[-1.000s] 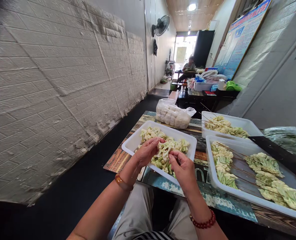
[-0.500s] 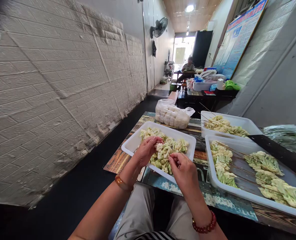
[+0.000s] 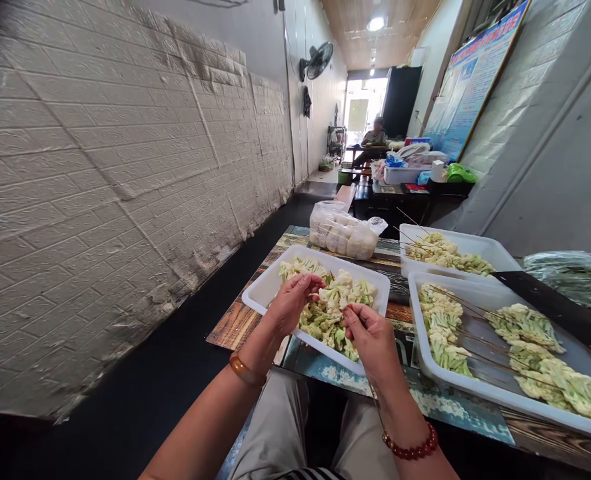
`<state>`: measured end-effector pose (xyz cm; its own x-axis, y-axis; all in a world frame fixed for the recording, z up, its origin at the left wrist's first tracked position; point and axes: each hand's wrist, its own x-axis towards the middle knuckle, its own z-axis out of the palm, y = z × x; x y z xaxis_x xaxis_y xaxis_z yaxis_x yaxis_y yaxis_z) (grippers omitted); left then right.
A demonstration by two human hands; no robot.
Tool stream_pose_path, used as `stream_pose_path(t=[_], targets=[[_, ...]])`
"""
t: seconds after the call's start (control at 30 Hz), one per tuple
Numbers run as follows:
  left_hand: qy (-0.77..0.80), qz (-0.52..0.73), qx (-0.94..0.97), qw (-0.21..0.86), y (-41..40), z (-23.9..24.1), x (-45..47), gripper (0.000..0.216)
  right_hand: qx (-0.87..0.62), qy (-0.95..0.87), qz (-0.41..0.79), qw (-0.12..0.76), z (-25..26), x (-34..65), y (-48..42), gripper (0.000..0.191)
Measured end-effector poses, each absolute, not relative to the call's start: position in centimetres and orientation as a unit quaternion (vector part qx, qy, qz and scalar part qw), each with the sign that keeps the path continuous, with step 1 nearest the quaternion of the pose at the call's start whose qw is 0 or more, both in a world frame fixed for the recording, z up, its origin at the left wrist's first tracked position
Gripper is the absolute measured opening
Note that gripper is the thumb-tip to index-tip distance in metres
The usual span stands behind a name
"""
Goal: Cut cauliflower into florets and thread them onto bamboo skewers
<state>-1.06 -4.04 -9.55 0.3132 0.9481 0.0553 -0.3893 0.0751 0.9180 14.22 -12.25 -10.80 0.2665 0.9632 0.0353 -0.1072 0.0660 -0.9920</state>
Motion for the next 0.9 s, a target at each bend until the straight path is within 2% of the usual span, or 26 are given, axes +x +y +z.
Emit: stream_pose_path(t=[0.47, 0.73, 0.9], targets=[[0.262, 0.431, 0.511, 0.696, -4.4, -9.5, -1.6, 0.037, -0.568, -0.525, 0.344, 0.532, -11.7, 14.0, -12.2, 0.04], [0.27, 0.453, 0.542, 0.654, -4.7, -9.4, -1.6, 0.032, -0.611, -0.538, 0.274, 0.513, -12.1, 13.9, -12.2, 0.035], [0.282, 0.47, 0.552, 0.629, -5.0, -9.4, -1.4, 0.031, -0.599, -0.543, 0.289, 0.513, -11.9, 13.8, -12.3, 0.035]])
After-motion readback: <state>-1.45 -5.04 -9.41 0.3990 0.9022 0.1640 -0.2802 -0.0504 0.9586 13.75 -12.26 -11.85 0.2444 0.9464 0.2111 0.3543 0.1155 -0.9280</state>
